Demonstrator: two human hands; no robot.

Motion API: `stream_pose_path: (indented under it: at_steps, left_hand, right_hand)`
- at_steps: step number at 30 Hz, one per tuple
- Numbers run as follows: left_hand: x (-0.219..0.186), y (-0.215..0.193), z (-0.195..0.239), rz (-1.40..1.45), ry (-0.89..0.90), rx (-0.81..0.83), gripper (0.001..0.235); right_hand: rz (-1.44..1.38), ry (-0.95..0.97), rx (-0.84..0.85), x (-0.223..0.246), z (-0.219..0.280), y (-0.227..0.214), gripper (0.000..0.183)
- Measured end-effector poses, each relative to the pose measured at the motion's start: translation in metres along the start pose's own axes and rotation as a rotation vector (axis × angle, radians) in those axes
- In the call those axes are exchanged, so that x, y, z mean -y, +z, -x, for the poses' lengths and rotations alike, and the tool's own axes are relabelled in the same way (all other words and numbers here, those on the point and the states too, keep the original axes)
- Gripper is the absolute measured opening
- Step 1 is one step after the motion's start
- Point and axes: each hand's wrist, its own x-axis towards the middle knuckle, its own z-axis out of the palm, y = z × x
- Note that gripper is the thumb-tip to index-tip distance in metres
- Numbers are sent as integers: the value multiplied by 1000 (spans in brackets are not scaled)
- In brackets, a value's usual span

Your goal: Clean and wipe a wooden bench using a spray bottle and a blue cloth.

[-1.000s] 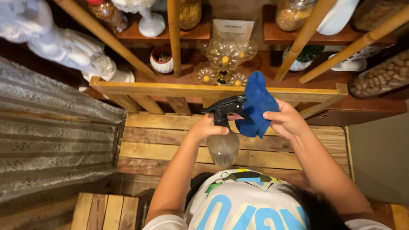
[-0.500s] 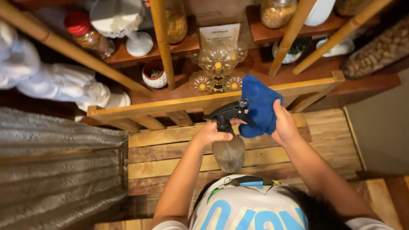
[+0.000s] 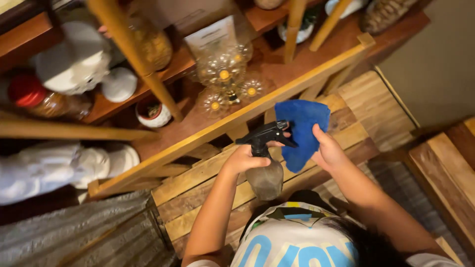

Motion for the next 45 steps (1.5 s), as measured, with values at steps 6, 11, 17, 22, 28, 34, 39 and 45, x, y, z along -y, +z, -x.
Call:
stream_pose_path:
  at_steps: [6,11,17,22,28,34,39,45]
  left_hand:
    - [50,-6,-12,-12,-310,-45,49]
    - [39,17,-54,-95,-299,-135,60]
    - [64,41,-113,-299,-336,-217,67]
    - [122,47,-175,-468,-341,-256,71]
    - [200,37,-238,-716,-422,-308,74]
    - [272,4,-270,-922,-522,-395,71]
    - [294,-3,-291,-992,-792,-421,72]
    - [317,-11,-283,-1048,-773,-389,67]
  right_hand:
    - [-40,-117,-389,-10,20,-75,68]
    - [-62,-230,-388,29,30,-86,71]
    - [-224,-304,-578,57,43,-173,67]
    - [-243,-280,-706,79,53,-240,63]
    - [-274,-168,-769,91,59,-310,60]
    - [-323,-69,-869,93,49,-348,58]
    - [-267,-55,-900,81,28,-356,61]
    - [-317,24,-900,62,-1,-375,63]
